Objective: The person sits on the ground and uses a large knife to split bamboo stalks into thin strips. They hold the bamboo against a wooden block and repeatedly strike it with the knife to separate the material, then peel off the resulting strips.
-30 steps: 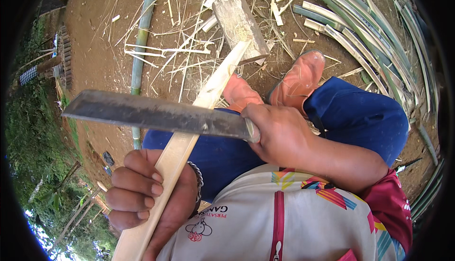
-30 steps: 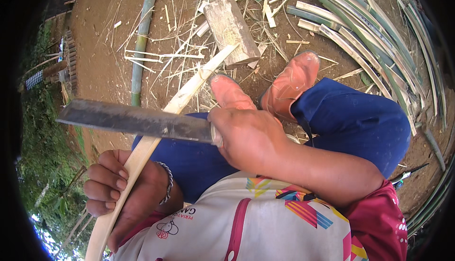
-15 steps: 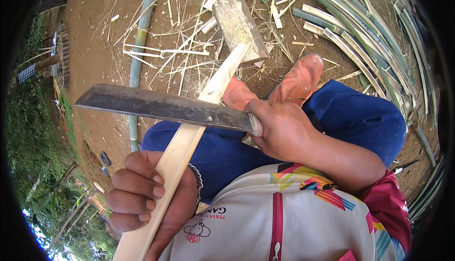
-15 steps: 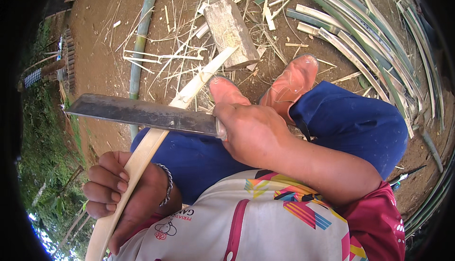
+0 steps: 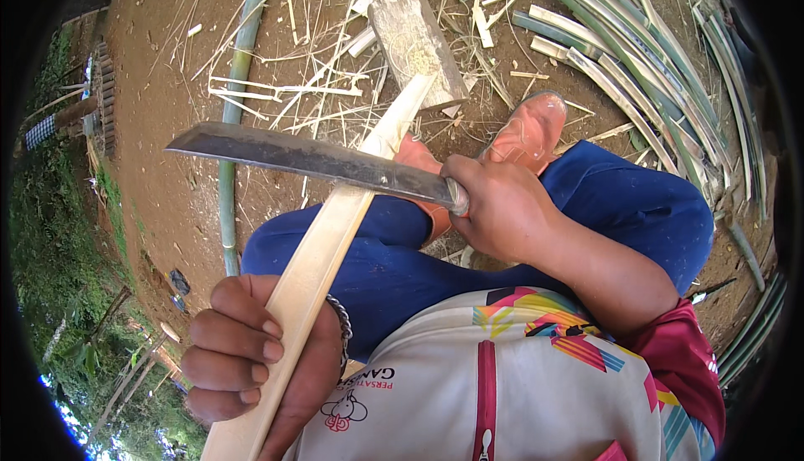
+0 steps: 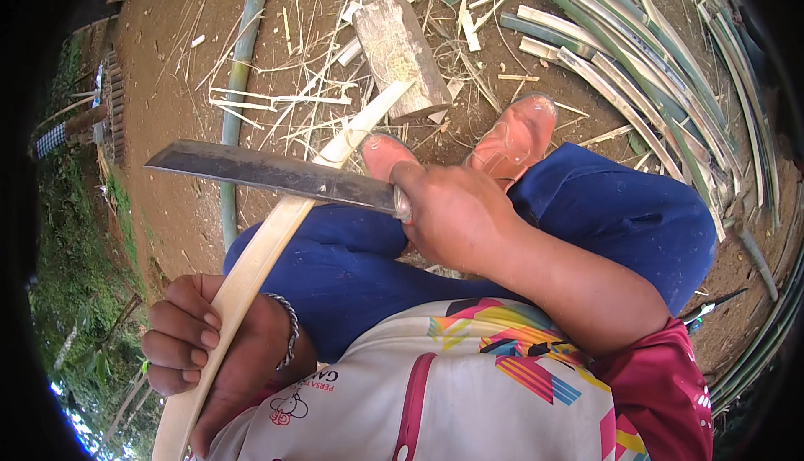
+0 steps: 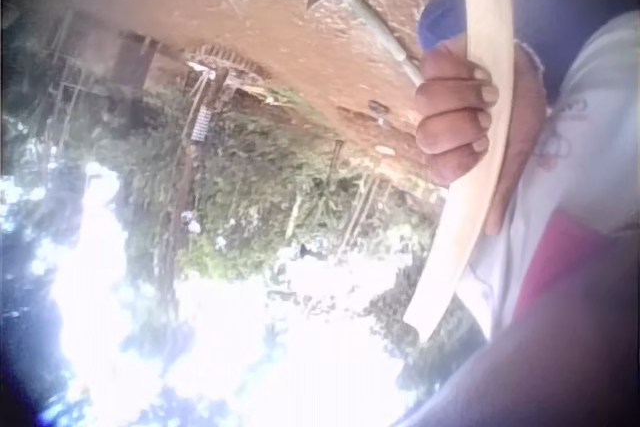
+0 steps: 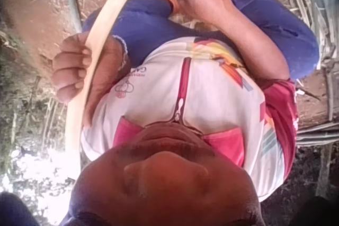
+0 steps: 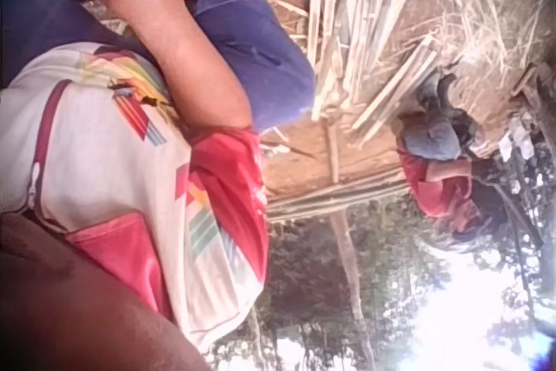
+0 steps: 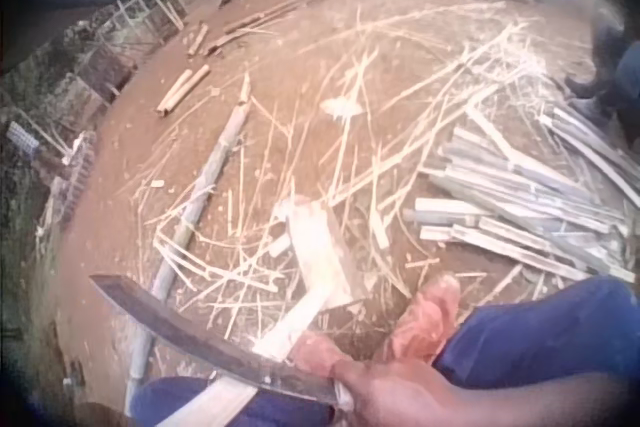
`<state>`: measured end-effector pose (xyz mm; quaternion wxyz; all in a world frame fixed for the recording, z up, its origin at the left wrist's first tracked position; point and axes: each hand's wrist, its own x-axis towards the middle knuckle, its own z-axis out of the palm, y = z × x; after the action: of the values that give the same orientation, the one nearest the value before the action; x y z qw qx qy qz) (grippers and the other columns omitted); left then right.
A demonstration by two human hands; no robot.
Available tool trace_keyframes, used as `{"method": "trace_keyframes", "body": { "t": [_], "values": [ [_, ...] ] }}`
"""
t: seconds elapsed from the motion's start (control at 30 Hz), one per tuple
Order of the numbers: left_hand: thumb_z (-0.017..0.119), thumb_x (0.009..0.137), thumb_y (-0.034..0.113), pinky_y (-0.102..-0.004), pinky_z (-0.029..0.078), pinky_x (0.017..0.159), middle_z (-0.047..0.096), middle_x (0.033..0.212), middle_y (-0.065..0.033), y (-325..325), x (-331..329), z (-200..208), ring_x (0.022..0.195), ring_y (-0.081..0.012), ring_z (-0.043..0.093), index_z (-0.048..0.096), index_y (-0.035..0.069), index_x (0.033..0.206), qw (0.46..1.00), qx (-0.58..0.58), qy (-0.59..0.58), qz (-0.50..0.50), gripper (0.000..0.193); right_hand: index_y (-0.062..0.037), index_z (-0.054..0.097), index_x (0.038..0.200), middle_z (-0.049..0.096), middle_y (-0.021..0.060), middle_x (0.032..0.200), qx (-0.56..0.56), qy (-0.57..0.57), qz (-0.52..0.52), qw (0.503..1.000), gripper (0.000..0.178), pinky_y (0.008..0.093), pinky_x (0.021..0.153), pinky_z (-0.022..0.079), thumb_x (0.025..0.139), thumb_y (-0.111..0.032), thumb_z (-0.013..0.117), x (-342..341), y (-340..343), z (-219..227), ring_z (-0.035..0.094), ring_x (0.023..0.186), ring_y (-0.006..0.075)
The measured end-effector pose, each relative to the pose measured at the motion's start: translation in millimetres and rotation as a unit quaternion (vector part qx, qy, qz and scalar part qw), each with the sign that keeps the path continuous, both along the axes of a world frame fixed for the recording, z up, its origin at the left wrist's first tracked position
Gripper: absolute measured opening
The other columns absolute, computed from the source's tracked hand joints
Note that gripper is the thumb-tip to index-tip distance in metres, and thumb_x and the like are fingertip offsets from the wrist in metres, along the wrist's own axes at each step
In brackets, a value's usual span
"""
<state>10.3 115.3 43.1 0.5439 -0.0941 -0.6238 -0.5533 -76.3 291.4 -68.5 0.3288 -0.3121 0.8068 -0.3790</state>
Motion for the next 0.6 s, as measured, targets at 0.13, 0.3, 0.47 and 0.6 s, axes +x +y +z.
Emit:
{"method": "trace_keyframes", "body": {
  "t": [0.13,0.3,0.47,0.6],
  "values": [
    [0.062,0.091,0.062,-0.0245,0.033,0.056,0.042,0.073,0.0051,-2,4,-2,0.06,-0.0092,0.043,0.042,0.018,0.081,1.0,0.0,-0.006,0.001,0.05,-0.0061,0.059,0.104,0.066,0.0201,0.078,0.009,0.01,-0.013,1.0,0.031,0.0518,0.069,0.052,0.075,-0.009,0.07,-3,1,-14,0.067,0.078,0.0424],
    [0.063,0.092,0.06,-0.0243,0.034,0.056,0.043,0.073,0.0056,-2,4,-2,0.06,-0.0087,0.043,0.042,0.018,0.081,1.0,-0.007,-0.005,0.001,0.048,-0.0058,0.059,0.104,0.066,0.0204,0.077,-0.006,0.022,-0.021,0.999,0.029,0.0519,0.069,0.052,0.076,-0.009,0.069,-4,0,-20,0.067,0.078,0.0429],
    [0.064,0.091,0.061,-0.0246,0.034,0.056,0.043,0.073,0.0056,-3,6,-4,0.06,-0.0088,0.044,0.042,0.019,0.082,1.0,0.002,0.001,0.004,0.048,-0.0037,0.06,0.105,0.069,0.0225,0.084,0.044,-0.016,-0.001,0.999,0.026,0.0531,0.075,0.053,0.08,-0.011,0.065,-5,-1,-9,0.068,0.085,0.0432],
    [0.063,0.091,0.063,-0.0251,0.034,0.057,0.044,0.074,0.0046,-3,4,-2,0.061,-0.0097,0.044,0.043,0.018,0.082,1.0,0.005,0.009,-0.012,0.05,-0.0039,0.061,0.106,0.07,0.0243,0.09,0.118,-0.039,-0.003,0.992,0.024,0.0549,0.08,0.053,0.083,-0.012,0.061,-17,-2,-20,0.068,0.09,0.0435]
  ]
}}
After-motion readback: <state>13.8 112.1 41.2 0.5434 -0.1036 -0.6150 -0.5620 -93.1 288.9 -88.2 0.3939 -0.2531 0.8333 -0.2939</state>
